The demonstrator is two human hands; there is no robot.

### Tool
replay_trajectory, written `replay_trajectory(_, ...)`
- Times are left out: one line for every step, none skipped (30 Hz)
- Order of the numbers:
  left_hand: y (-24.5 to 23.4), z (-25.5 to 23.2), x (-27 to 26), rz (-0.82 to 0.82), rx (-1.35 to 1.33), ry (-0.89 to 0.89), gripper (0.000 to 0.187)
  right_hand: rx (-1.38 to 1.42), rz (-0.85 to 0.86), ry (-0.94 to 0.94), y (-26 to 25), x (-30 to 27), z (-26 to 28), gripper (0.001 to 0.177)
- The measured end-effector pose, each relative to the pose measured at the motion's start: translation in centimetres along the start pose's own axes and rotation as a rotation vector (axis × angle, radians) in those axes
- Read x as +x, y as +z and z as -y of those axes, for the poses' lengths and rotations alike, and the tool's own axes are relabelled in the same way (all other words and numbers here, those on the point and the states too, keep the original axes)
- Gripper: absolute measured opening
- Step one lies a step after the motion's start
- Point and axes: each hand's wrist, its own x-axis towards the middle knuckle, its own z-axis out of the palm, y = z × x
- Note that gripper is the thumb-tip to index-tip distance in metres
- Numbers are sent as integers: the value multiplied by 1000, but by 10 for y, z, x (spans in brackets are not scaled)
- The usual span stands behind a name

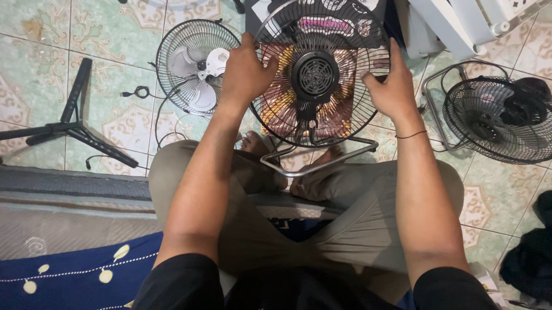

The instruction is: The person disassembles a small table fan by removing the front grille and fan blades. They then use a screwdriver to adjust or tighten components within the fan's motor housing before reassembling the fan.

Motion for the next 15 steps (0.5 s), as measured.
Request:
replay_trajectory(1,1,0,6,3,-10,47,15,9,31,0,0,1,88)
replay_trajectory(2,1,0,12,6,-21,47,14,5,18,0,0,1,88)
replay_trajectory(3,2,-1,9,11,-13,48,14,3,5,1,0,1,88)
replay_trajectory(4,4,-1,6,17,-5,48,13,1,-8,2,0,0,89)
replay_trajectory(5,5,0,3,22,4,49,9,5,-9,2,0,0,90)
replay_trajectory(6,6,0,5,24,-4,50,5,9,-10,3,0,-1,91)
replay_trajectory(7,6,0,6,26,-12,51,0,12,-12,3,0,-2,92)
replay_trajectory(8,7,1,7,28,-20,52,-7,17,-22,4,1,-2,93)
replay_trajectory(8,7,0,9,30,-15,51,-13,23,-31,5,0,-3,93)
replay_trajectory(8,7,0,11,32,-11,51,-20,29,-41,5,0,-4,94)
replay_trajectory(8,7,0,12,34,-5,50,-14,44,-16,6,0,-4,95)
replay_trajectory(7,6,-1,42,48,-44,54,-8,59,8,7,0,-4,97)
replay_trajectory(7,4,-1,72,61,-80,58,-3,72,33,7,0,-4,98)
replay_trajectory(6,2,-1,102,74,-117,63,-13,69,24,8,1,-5,98)
replay_trajectory(6,-1,-3,29,151,-65,74,-23,66,15,9,1,-5,99)
